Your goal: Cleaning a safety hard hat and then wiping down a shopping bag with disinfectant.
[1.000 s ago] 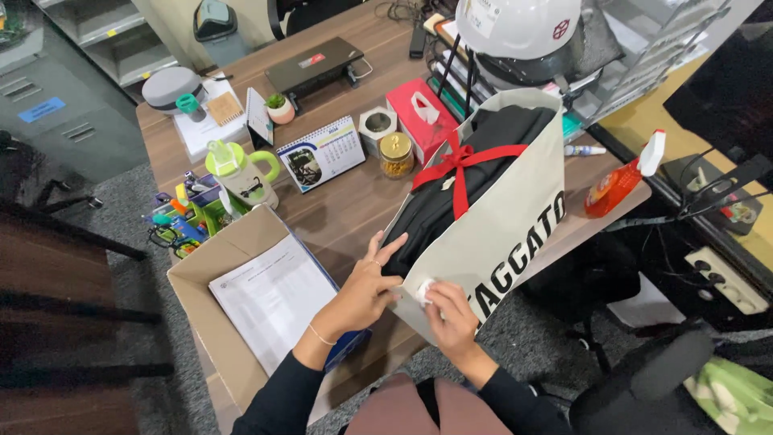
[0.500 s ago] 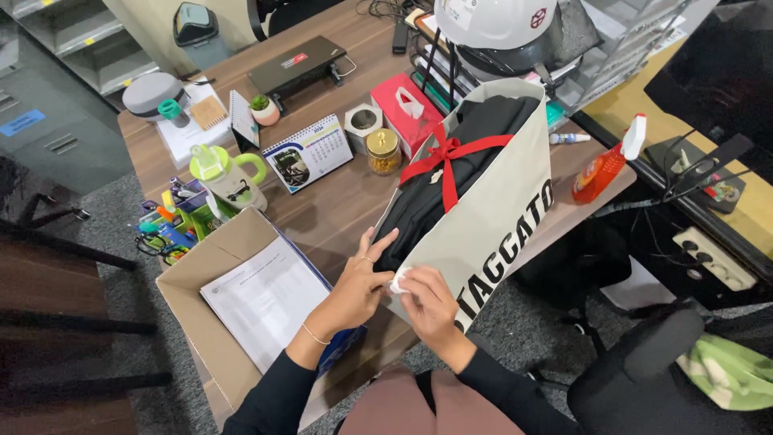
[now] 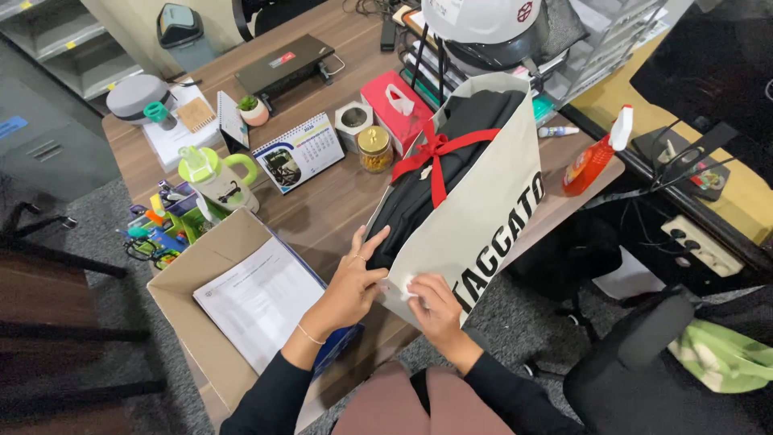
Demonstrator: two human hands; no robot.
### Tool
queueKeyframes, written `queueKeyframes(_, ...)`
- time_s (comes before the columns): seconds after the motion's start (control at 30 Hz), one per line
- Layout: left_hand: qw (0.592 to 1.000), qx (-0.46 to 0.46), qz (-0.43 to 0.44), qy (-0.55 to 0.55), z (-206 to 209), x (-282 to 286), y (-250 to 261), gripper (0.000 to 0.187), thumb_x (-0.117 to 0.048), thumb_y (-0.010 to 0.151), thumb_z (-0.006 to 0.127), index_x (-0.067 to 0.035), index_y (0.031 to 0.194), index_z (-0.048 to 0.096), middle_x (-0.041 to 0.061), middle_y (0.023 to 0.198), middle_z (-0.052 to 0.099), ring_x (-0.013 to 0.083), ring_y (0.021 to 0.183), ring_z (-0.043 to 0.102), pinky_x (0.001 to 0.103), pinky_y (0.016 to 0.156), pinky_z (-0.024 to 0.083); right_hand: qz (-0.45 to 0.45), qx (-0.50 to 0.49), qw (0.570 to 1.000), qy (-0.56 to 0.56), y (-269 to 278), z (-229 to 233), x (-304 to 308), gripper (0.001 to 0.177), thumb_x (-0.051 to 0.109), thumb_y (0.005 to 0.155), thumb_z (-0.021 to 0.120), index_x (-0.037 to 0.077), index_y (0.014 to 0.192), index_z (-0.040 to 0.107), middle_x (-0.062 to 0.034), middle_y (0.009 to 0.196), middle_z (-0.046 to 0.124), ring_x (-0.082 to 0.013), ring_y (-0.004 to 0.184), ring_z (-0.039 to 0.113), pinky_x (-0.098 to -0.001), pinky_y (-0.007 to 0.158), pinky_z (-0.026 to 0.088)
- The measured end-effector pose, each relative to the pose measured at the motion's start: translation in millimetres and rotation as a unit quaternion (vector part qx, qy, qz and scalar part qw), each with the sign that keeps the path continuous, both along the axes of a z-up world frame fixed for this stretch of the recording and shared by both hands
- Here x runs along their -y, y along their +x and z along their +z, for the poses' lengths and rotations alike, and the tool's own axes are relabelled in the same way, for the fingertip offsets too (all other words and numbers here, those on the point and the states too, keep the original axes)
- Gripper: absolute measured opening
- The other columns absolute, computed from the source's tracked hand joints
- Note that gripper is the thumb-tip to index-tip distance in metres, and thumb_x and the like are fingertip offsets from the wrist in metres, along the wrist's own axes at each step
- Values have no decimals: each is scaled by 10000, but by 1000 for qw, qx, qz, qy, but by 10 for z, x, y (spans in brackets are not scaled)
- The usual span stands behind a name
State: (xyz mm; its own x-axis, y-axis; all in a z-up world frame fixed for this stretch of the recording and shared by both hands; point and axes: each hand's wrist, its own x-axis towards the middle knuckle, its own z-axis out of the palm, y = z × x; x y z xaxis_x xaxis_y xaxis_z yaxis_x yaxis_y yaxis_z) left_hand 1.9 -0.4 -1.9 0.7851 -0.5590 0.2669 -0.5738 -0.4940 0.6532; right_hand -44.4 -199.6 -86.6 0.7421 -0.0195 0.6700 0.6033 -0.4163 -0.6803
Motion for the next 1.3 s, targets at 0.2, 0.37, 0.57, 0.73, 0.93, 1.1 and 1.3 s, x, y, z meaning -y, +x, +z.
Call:
queueKeyframes(0.2,1000,-2,-4,11,10,33,-18,207,87,708,736,-49,847,666,148,1669,275,534,1544,100,595,1074,337,-14,78,997,18,68,526,-195,262,-88,753,748,-11,992,675,-131,1051,677,-322,1011,681,-369,843,565)
queueKeyframes(0.37,1000,4,-6,-1,40,30,-27,194,55,712,757,-45,855,673,151,1660,274,538,1532,106,593,1077,329,-5,54,998,-19,-5,161,-9,255,-105,754,740,-7,983,687,-130,1034,670,-326,988,678,-374,828,561)
queueKeyframes(0.57,1000,9,-5,8,-23,24,-27,194,61,710,745,-48,858,684,145,1665,276,533,1538,114,580,1089,335,-24,60,998,-8,18,465,-137,251,-101,758,747,-9,983,685,-133,1043,665,-327,999,672,-381,835,557)
queueKeyframes(0.73,1000,23,-4,-1,-10,22,-7,211,47,709,758,-48,883,686,146,1662,276,535,1535,114,582,1092,332,-22,33,999,-22,-43,146,-71,246,-104,753,748,8,964,691,-112,1008,685,-308,976,687,-359,793,561)
queueKeyframes(0.93,1000,19,-3,8,-87,-8,-11,232,65,709,739,-45,908,693,137,1676,278,525,1547,126,554,1089,355,-32,102,994,-22,33,497,-187,282,-93,745,764,-5,998,675,-132,1039,663,-343,1005,659,-405,845,553)
queueKeyframes(1.1,1000,21,-9,-3,-91,-44,24,229,10,708,806,-37,902,695,143,1663,275,528,1535,128,583,1082,344,-43,52,997,-44,26,127,-72,247,-109,752,743,17,959,694,-110,1013,678,-313,973,694,-364,810,569)
queueKeyframes(1.3,1000,4,-16,16,-47,-28,19,207,5,722,806,-41,875,676,152,1667,256,542,1527,125,597,1055,348,-39,92,995,16,233,545,-237,238,-98,794,726,-2,1008,684,-131,1058,676,-312,1005,686,-367,856,565)
